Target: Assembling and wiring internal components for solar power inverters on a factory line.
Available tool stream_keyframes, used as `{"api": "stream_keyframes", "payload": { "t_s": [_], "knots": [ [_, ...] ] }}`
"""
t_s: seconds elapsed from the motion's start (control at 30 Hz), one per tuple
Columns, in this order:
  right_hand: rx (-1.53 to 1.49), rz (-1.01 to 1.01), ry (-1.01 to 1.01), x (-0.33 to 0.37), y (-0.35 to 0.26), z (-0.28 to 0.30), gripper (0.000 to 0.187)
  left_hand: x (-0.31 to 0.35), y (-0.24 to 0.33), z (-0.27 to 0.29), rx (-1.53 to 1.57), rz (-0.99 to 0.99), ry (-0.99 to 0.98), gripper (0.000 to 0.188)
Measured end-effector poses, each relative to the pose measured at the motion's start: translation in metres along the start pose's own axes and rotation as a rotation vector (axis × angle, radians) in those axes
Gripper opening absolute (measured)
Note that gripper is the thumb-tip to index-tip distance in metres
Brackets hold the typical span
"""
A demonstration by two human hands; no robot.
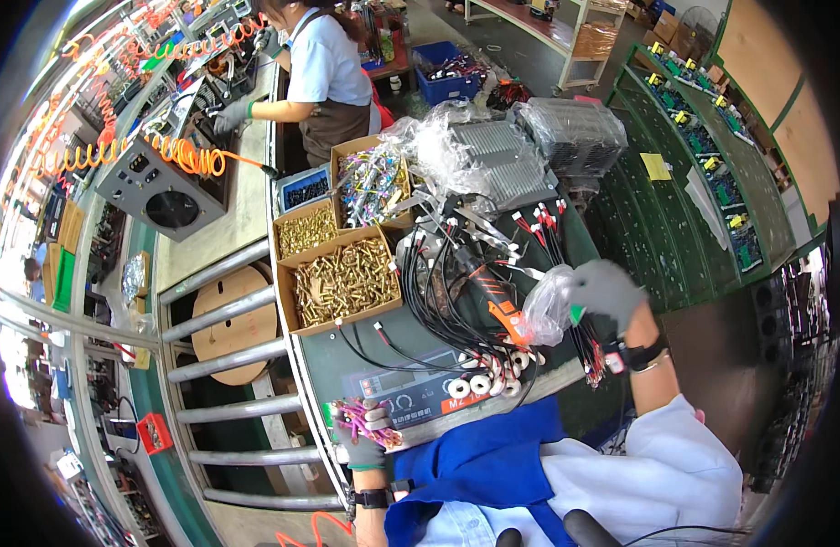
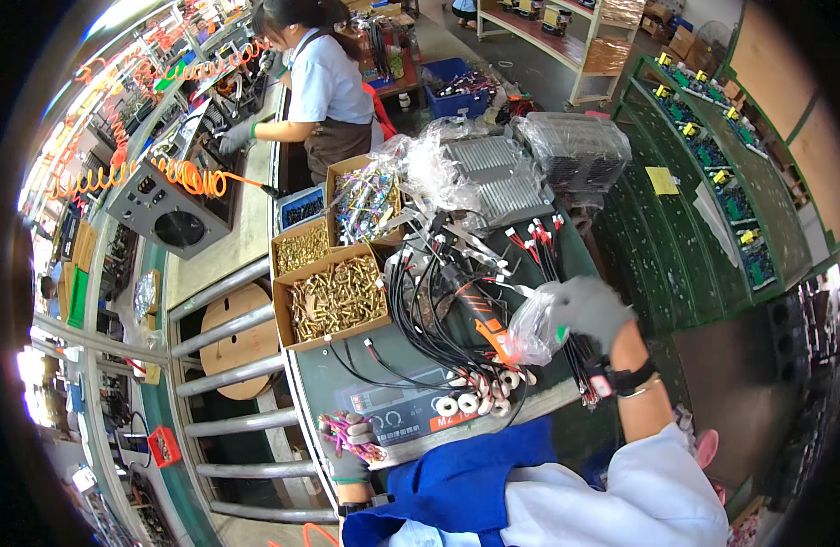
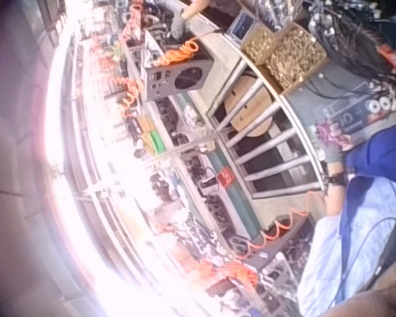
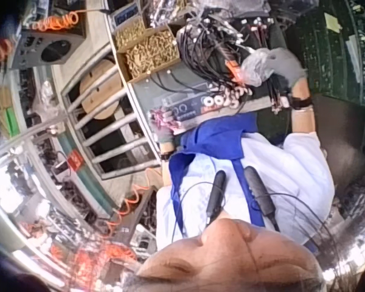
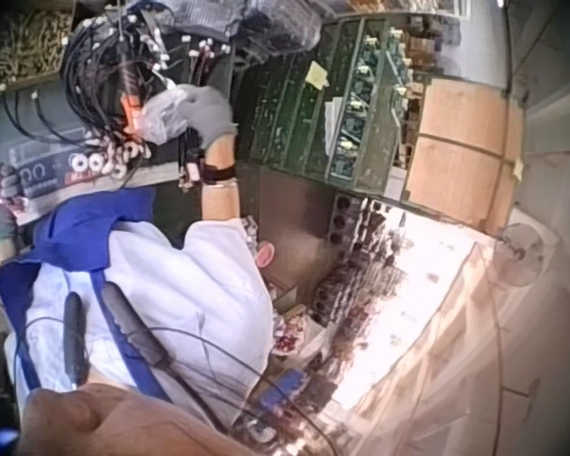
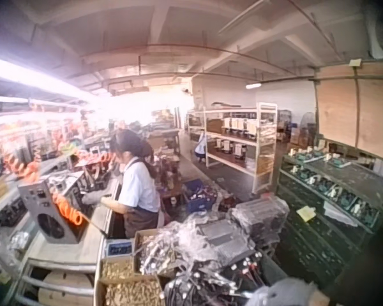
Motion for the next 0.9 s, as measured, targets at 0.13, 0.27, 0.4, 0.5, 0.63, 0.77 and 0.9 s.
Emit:
{"api": "stream_keyframes", "payload": {
  "t_s": [0.13,0.27,0.4,0.5,0.63,0.77,0.9],
  "knots": [
    [0.505,-0.293,-0.064,-0.029,0.010,-0.096,0.034,-0.001,-0.005,-0.011,0.027,0.033,-0.010,0.037],
    [0.349,-0.217,0.156,-0.051,0.007,-0.142,0.030,-0.003,0.000,-0.002,-0.075,-0.018,0.114,0.046],
    [0.154,-0.016,0.345,-0.051,0.002,-0.125,0.027,-0.018,-0.004,0.002,-0.183,-0.001,0.174,0.046],
    [0.130,0.148,0.391,-0.039,-0.004,-0.094,0.025,-0.027,-0.018,-0.001,-0.093,0.093,0.141,0.049],
    [0.514,0.157,0.034,-0.033,0.022,-0.101,0.033,-0.036,-0.030,0.002,-0.086,0.153,0.143,0.047],
    [0.527,0.184,0.293,-0.026,0.038,-0.104,0.028,-0.040,-0.034,0.006,-0.125,0.169,0.151,0.046],
    [0.490,0.266,0.081,-0.038,0.031,-0.183,0.027,-0.041,-0.038,0.001,-0.137,0.192,0.120,0.045]
  ]
}}
Point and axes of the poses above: each hand's wrist, its own x-axis away from the middle knuckle, its own z-axis out of the back of the hand, y = z × x, the point moved 10 cm from there along -x, towards the middle knuckle, and after that the axes turned 6 degrees about x, right-handed, at the moved point
